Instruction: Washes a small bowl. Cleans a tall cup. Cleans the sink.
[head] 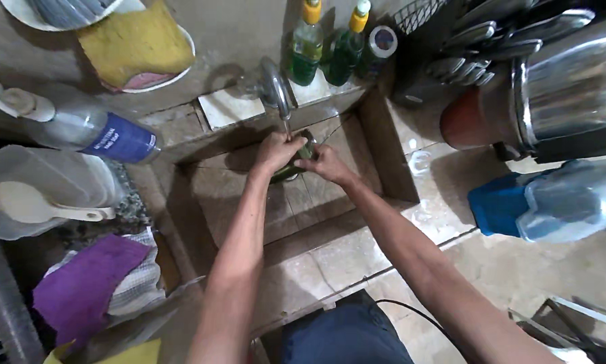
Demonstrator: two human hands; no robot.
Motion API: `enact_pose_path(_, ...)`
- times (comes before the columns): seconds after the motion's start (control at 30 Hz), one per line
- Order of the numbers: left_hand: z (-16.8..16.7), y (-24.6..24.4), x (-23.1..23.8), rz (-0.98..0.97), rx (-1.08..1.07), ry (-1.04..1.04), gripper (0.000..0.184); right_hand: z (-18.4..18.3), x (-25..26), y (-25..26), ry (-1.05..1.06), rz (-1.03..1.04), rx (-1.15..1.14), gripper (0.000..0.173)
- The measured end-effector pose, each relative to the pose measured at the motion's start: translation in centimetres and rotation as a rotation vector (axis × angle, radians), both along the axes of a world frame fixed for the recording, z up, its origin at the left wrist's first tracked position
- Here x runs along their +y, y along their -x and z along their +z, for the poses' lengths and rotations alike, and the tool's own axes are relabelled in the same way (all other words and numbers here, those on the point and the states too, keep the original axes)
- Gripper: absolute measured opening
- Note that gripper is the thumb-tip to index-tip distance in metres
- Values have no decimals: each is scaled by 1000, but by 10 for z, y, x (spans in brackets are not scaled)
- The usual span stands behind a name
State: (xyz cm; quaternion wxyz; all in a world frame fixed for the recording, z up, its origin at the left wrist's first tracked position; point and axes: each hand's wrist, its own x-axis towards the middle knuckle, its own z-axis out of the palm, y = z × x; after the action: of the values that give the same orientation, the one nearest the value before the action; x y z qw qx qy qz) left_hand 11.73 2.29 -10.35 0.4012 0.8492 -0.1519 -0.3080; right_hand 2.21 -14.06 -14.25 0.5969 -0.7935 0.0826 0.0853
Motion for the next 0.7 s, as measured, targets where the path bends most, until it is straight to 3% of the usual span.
enact_pose_path(0.13, -4, 20, 17, 60, -141, 13, 42, -10, 25, -12, -192, -121, 143, 27)
enact_pose_path(0.3, -13, 42, 34, 97, -269, 120, 23, -27, 38, -15, -322, -147, 210, 28)
enact_pose_path(0.37, -18, 54, 42, 229, -332, 216, 20, -30, 34, -13, -409, -202, 248, 30)
enact_pose_path(0.5, -50, 76, 73, 617, -542, 104, 33, -31, 21, -9, -672, -423, 413, 49)
enact_pose_path(0.63, -72, 90, 65, 957, -6, 469, 52, -32, -3, 4, -781, -519, 452, 53)
enact_pose_path(0.7, -75, 88, 47, 907, 232, 628, 57, -29, -16, 7, -796, -529, 476, 54)
